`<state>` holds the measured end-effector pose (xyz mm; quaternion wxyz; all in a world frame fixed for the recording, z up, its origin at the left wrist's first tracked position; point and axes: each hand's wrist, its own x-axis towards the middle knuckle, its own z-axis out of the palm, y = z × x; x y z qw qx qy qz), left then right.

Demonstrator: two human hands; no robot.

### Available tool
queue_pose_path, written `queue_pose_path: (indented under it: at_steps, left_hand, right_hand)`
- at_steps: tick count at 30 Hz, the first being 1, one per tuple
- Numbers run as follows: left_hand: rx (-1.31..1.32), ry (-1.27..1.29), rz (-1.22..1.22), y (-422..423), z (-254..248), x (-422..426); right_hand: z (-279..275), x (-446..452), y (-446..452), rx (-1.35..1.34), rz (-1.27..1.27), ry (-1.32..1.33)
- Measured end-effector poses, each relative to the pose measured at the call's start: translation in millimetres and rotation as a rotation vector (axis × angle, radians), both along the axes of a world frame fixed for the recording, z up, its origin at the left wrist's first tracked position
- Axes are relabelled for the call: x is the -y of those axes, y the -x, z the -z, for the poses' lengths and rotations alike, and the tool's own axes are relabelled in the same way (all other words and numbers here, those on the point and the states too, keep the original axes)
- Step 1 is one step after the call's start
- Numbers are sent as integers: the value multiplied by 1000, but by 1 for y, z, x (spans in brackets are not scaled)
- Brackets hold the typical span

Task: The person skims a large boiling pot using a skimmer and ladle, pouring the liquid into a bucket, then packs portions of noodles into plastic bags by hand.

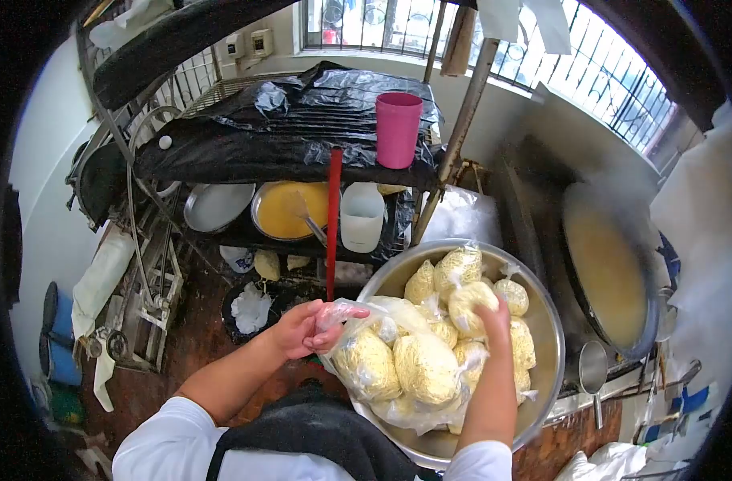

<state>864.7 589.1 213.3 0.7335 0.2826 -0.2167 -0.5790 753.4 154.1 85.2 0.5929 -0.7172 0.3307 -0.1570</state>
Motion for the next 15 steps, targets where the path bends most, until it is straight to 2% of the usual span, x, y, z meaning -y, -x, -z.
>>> queue_pose_path:
  at_steps: [2, 4, 9, 10, 11, 15]
  left_hand:
    - [19, -15, -4, -2, 4, -3]
    - [-6, -23, -7, -1, 2, -5]
    - [-27, -42, 13, 3, -4, 1]
    - [-6, -49, 8, 5, -6, 4]
    - [18, -53, 5, 5, -7, 7]
    - [98, -60, 19, 8, -14, 12]
  right_hand:
    - [-36, -25, 40, 104, 53, -372]
    - [41, -1, 84, 366, 210, -722]
    - [87, -31, 125, 789, 399, -1099]
    - [97, -28, 128, 765, 522, -1106]
    - [93, -31, 130, 806, 461, -1119]
    - [1, -51, 129, 910, 323, -1049]
